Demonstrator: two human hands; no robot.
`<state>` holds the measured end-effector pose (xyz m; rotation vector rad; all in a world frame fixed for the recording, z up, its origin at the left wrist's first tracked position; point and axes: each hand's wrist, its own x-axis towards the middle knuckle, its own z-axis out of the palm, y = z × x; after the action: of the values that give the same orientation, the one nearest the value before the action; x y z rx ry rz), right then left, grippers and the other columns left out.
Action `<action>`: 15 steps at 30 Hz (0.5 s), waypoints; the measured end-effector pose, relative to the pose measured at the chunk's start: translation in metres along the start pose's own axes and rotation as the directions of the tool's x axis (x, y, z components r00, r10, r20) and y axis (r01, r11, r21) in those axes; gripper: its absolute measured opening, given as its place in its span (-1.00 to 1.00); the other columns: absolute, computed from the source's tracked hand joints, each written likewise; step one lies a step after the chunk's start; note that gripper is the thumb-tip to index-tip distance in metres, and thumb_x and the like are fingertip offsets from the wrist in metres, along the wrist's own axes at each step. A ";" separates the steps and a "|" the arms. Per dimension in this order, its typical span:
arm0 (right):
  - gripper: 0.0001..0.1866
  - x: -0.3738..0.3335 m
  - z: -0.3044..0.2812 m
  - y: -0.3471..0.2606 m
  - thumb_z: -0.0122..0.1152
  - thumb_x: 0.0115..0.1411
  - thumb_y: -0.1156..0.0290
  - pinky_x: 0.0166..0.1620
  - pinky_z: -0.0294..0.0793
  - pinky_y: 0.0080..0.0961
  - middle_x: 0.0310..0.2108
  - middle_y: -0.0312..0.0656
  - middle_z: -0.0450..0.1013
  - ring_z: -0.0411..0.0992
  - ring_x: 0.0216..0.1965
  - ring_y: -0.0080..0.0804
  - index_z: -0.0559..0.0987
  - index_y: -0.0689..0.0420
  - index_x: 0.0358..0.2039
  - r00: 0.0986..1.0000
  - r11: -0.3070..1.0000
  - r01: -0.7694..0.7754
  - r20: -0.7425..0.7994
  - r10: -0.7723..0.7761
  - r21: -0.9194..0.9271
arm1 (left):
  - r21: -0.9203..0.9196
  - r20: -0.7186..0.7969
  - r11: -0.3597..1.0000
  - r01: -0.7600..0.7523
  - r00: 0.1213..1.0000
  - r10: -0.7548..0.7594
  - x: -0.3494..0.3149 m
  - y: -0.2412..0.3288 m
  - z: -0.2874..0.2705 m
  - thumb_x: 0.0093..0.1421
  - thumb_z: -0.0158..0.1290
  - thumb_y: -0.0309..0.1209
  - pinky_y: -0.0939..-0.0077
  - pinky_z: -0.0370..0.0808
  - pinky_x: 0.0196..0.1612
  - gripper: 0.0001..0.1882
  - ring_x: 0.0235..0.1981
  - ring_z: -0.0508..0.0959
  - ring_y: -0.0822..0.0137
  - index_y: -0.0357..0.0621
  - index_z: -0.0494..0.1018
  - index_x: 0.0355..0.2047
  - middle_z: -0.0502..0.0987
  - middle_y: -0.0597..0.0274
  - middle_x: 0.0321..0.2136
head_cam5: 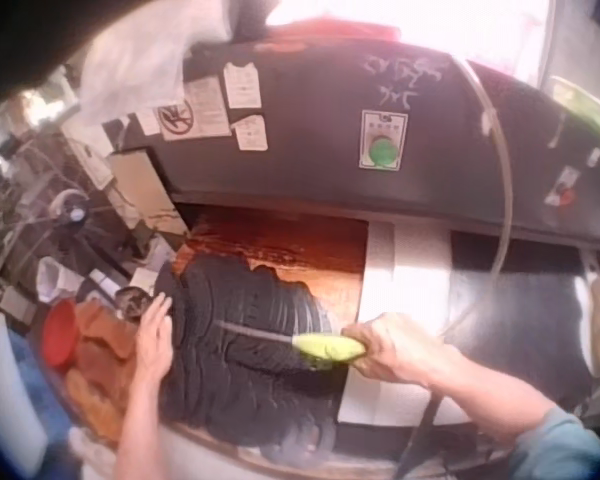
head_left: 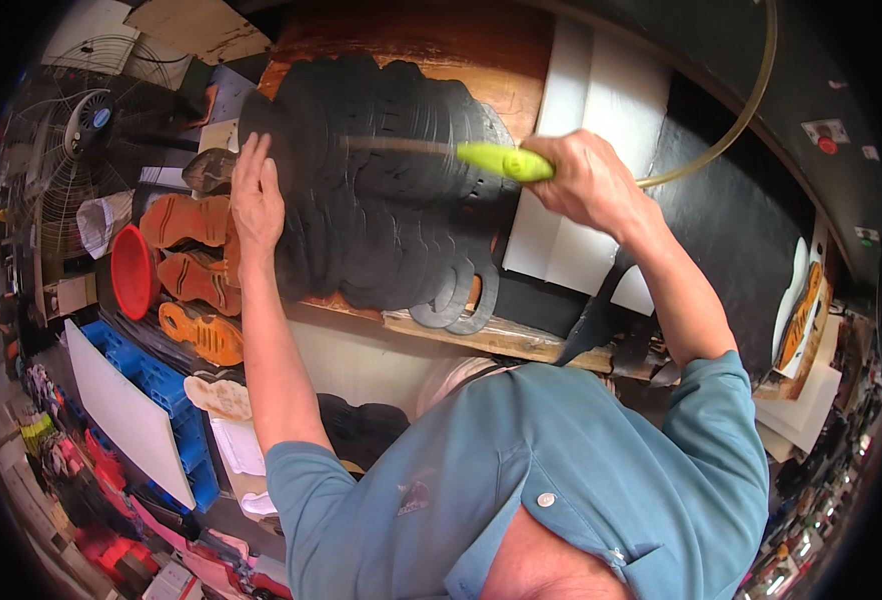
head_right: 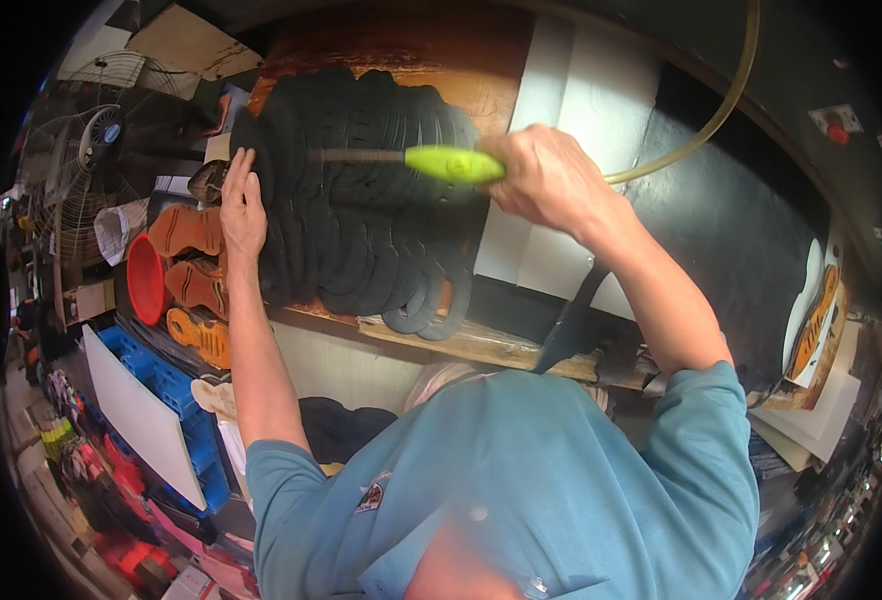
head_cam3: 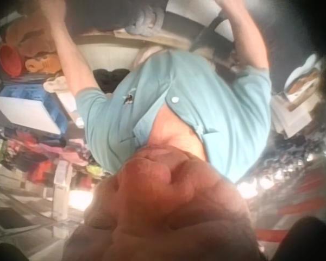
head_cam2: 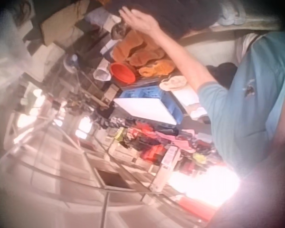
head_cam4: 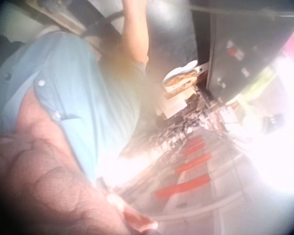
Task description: The person uses a green-handled tool to separate a stack of black shoe insoles on a wooden workbench. They repeatedly apply the tool between the insoles, peel them apart, and stack the separated pieces. The process is repeated multiple times throughout the clip.
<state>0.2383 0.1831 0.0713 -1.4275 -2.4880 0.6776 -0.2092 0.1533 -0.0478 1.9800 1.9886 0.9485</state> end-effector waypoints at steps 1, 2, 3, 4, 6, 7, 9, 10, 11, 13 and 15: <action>-0.84 0.011 0.003 -0.002 0.46 0.16 0.38 -0.22 0.64 0.02 -0.48 0.08 0.62 0.63 -0.36 0.18 0.73 0.16 -0.27 1.000 1.000 0.015 0.025 -0.015 -0.001 | -0.032 -0.054 0.999 -0.009 0.999 0.007 0.004 -0.003 0.003 0.62 -0.10 -0.13 -0.02 0.12 0.58 -0.46 0.55 0.22 -0.21 -0.19 0.46 0.42 0.32 -0.16 0.50; -0.83 0.019 0.006 -0.004 0.46 0.16 0.38 -0.21 0.64 0.02 -0.48 0.09 0.62 0.63 -0.35 0.18 0.73 0.16 -0.27 0.999 1.000 0.018 0.041 -0.017 -0.011 | -0.068 -0.115 0.997 -0.021 0.993 0.013 0.007 -0.006 0.005 0.60 -0.04 -0.18 -0.07 0.14 0.57 -0.48 0.53 0.25 -0.25 -0.23 0.48 0.40 0.35 -0.19 0.47; -0.83 0.022 0.008 -0.007 0.46 0.15 0.38 -0.20 0.64 0.02 -0.47 0.10 0.62 0.64 -0.34 0.18 0.73 0.16 -0.28 0.990 0.995 0.099 0.107 -0.095 -0.032 | 0.017 -0.149 0.997 -0.074 0.986 0.076 0.008 -0.007 0.010 0.54 0.07 -0.26 -0.09 0.15 0.57 -0.48 0.52 0.24 -0.30 -0.26 0.45 0.40 0.33 -0.25 0.46; -0.83 0.026 0.009 -0.008 0.47 0.15 0.38 -0.19 0.64 0.02 -0.46 0.11 0.62 0.64 -0.33 0.18 0.73 0.16 -0.28 0.972 0.984 0.166 0.177 -0.153 -0.064 | 0.176 -0.113 0.984 -0.036 0.992 0.057 0.010 -0.009 0.015 0.57 0.02 -0.15 -0.16 0.05 0.59 -0.41 0.55 0.15 -0.35 -0.19 0.39 0.47 0.24 -0.33 0.50; -0.82 0.035 0.010 -0.009 0.48 0.16 0.35 -0.19 0.65 0.02 -0.44 0.13 0.63 0.65 -0.32 0.18 0.74 0.16 -0.27 0.993 0.997 0.068 0.097 -0.063 -0.048 | 0.393 -0.130 0.915 0.094 0.990 -0.046 0.011 -0.013 0.021 0.61 -0.09 -0.06 -0.21 -0.07 0.62 -0.38 0.59 0.04 -0.40 -0.08 0.32 0.54 0.16 -0.39 0.54; -0.82 0.038 0.010 -0.008 0.49 0.17 0.34 -0.18 0.65 0.01 -0.43 0.13 0.63 0.65 -0.31 0.18 0.74 0.16 -0.27 0.998 0.999 0.017 0.054 -0.015 -0.048 | 0.310 -0.114 0.948 0.078 0.993 -0.044 0.012 -0.015 0.022 0.62 -0.12 -0.06 -0.21 -0.10 0.62 -0.38 0.60 0.03 -0.37 -0.04 0.30 0.55 0.14 -0.38 0.55; -0.82 0.040 0.010 -0.005 0.46 0.20 0.34 -0.18 0.66 0.01 -0.41 0.12 0.65 0.66 -0.29 0.17 0.75 0.14 -0.24 0.999 0.997 0.034 0.044 -0.031 -0.064 | 0.165 -0.054 0.983 0.080 0.996 -0.072 0.013 -0.019 0.021 0.63 -0.20 -0.04 -0.22 -0.16 0.63 -0.38 0.63 0.00 -0.32 0.03 0.28 0.57 0.11 -0.37 0.57; -0.82 0.041 0.010 -0.003 0.45 0.22 0.33 -0.18 0.66 0.01 -0.38 0.09 0.66 0.67 -0.28 0.16 0.76 0.13 -0.22 0.981 0.989 0.095 0.180 -0.073 -0.114 | 0.148 -0.041 0.985 0.089 0.996 -0.084 0.014 -0.020 0.019 0.63 -0.21 -0.06 -0.21 -0.16 0.63 -0.39 0.63 0.01 -0.29 0.03 0.28 0.57 0.11 -0.36 0.58; -0.82 0.040 0.009 -0.001 0.44 0.23 0.32 -0.18 0.66 0.01 -0.38 0.10 0.66 0.67 -0.28 0.16 0.77 0.12 -0.21 0.983 0.993 0.099 0.162 -0.087 -0.066 | 0.130 -0.030 0.987 0.096 0.995 -0.093 0.016 -0.021 0.017 0.63 -0.22 -0.08 -0.20 -0.16 0.63 -0.40 0.63 0.01 -0.26 0.03 0.28 0.58 0.11 -0.35 0.58; -0.82 0.038 0.008 0.004 0.42 0.26 0.31 -0.19 0.64 0.01 -0.39 0.10 0.65 0.66 -0.28 0.15 0.77 0.12 -0.21 0.997 1.000 -0.013 0.071 0.012 0.004 | 0.104 -0.020 0.991 0.089 0.996 -0.087 0.017 -0.023 0.016 0.63 -0.22 -0.11 -0.18 -0.16 0.63 -0.41 0.64 0.03 -0.20 0.04 0.27 0.58 0.11 -0.32 0.58; -0.83 0.034 0.005 0.009 0.40 0.29 0.32 -0.18 0.62 0.00 -0.40 0.12 0.64 0.64 -0.31 0.16 0.77 0.14 -0.22 0.990 0.990 -0.135 0.049 0.134 0.024 | 0.100 -0.005 0.992 0.074 0.997 -0.074 0.017 -0.023 0.015 0.63 -0.22 -0.13 -0.16 -0.17 0.64 -0.41 0.64 0.04 -0.14 0.05 0.27 0.58 0.12 -0.28 0.59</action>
<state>0.2257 0.2151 0.0609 -1.5989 -2.4233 0.7761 -0.2221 0.1759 -0.0669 1.9403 2.1345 0.8492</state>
